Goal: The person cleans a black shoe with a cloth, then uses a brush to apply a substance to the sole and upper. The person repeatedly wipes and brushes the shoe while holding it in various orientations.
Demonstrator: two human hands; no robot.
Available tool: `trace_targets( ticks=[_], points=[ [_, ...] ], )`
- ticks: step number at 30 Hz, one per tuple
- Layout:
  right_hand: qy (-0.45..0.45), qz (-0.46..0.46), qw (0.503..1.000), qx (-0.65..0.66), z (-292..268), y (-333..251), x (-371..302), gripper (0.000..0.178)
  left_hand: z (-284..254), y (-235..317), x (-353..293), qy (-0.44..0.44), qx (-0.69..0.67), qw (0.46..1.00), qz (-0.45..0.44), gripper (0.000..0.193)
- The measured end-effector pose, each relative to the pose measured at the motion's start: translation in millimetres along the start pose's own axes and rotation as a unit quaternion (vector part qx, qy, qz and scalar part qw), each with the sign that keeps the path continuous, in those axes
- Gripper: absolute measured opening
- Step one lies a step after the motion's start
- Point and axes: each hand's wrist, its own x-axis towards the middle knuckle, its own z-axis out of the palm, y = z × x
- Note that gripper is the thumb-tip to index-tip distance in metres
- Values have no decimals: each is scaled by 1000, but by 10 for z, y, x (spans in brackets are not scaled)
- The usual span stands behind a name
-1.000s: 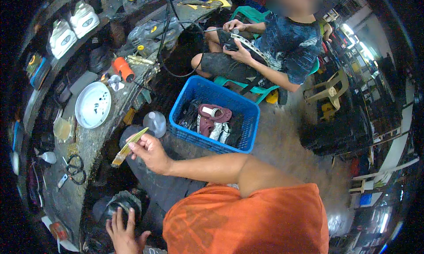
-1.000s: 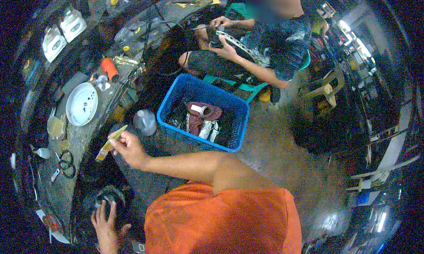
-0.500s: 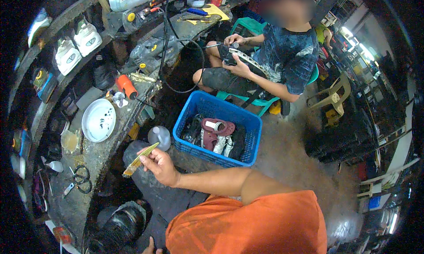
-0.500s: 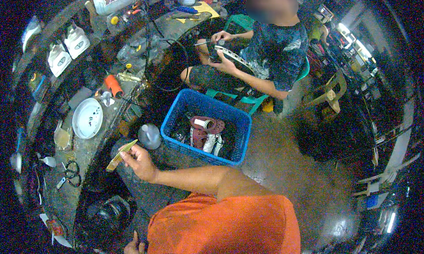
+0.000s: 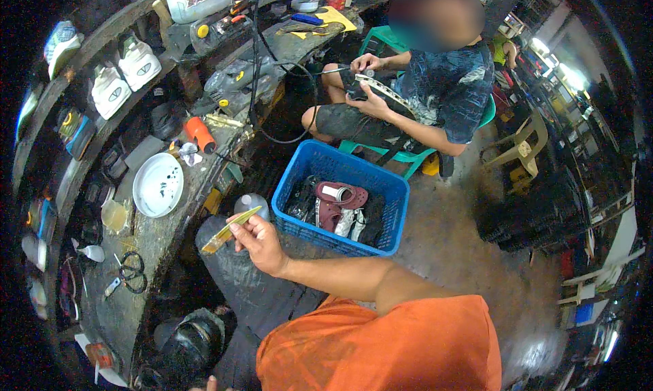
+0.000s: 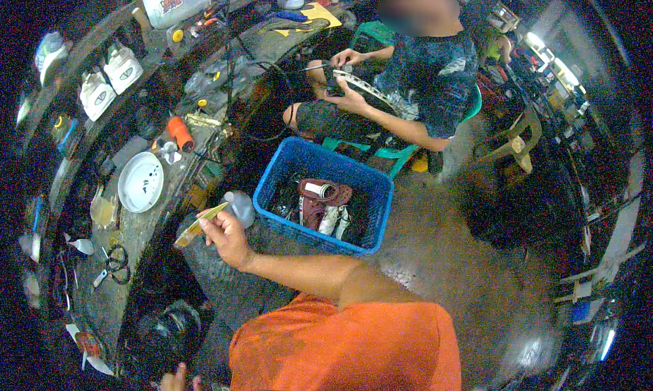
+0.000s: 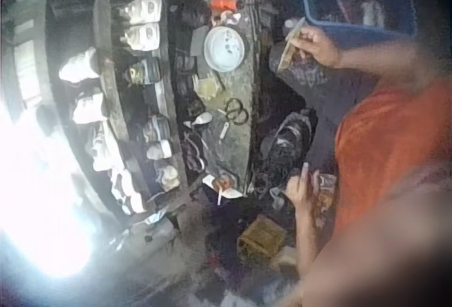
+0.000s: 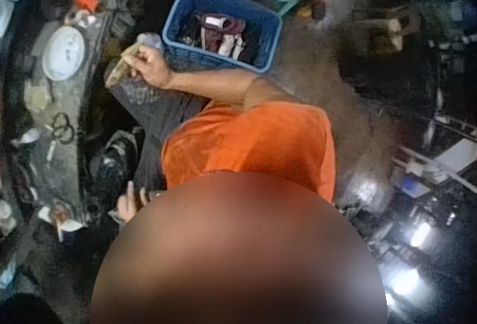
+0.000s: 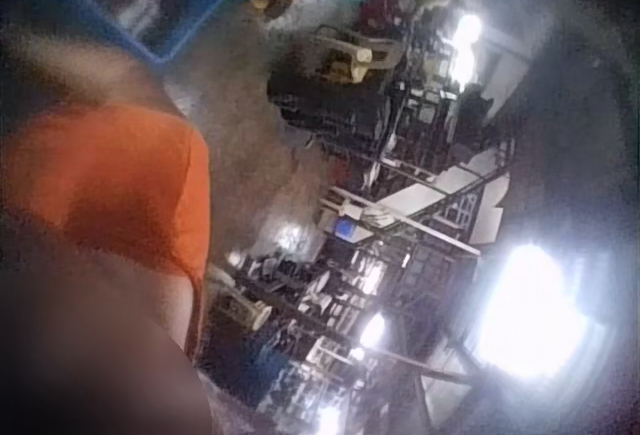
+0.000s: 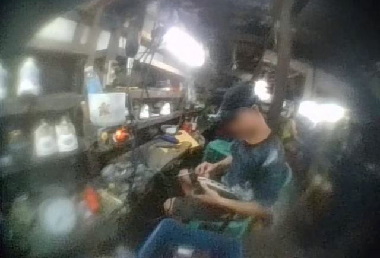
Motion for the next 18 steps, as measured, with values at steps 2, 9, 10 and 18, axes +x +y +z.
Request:
trace_targets(
  ticks=[2,9,10,18],
  points=[
    [5,21,1000,-10,17,25,-22,21,-269,63,377,27,119,992,38,59],
    [-23,17,999,14,84,91,-22,21,-624,-408,621,-249,254,908,-220,61],
    [-25,19,999,10,88,96,-11,22,-614,-504,550,-224,248,922,-197,56],
    [-40,52,995,71,221,132,115,23,-548,-368,329,-9,112,988,-104,32]
  ],
)
